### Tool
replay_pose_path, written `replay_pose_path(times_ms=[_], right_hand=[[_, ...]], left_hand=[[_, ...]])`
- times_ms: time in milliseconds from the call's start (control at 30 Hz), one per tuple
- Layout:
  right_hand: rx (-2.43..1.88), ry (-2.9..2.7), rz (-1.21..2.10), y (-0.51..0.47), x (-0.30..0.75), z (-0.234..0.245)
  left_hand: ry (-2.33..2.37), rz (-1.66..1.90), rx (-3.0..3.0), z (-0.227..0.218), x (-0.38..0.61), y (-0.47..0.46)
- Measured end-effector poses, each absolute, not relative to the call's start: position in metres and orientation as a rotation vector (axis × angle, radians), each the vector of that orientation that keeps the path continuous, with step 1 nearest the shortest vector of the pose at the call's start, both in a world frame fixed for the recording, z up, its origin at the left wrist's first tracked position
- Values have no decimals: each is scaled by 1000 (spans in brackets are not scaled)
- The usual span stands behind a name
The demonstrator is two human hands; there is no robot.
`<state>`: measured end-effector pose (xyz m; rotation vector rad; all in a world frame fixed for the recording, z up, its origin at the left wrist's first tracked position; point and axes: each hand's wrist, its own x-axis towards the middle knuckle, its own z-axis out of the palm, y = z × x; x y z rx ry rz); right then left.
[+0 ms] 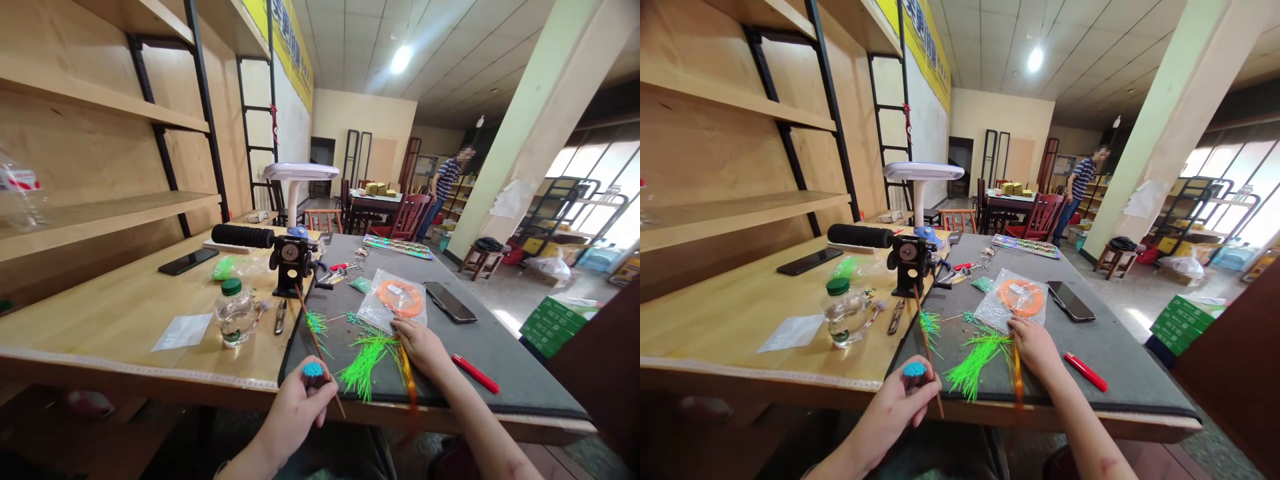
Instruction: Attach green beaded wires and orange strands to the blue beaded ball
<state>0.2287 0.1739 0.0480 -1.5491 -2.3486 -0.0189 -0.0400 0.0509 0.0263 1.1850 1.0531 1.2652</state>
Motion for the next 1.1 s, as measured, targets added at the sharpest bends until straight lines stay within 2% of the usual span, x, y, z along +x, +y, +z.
replay_pose_path(times_ms=[300, 633, 833, 1100], right_hand=[[-1518, -2328, 41, 204, 243, 45], [-1480, -2227, 19, 202, 244, 51], [-1542, -2156, -20, 168, 226, 63], [-1706, -2143, 102, 196, 199, 73]], left_hand=[[1192, 1100, 1299, 51, -42, 78], [1312, 936, 1424, 47, -45, 72], [1433, 1109, 1605, 45, -48, 60], [1144, 1124, 1432, 48, -41, 31]])
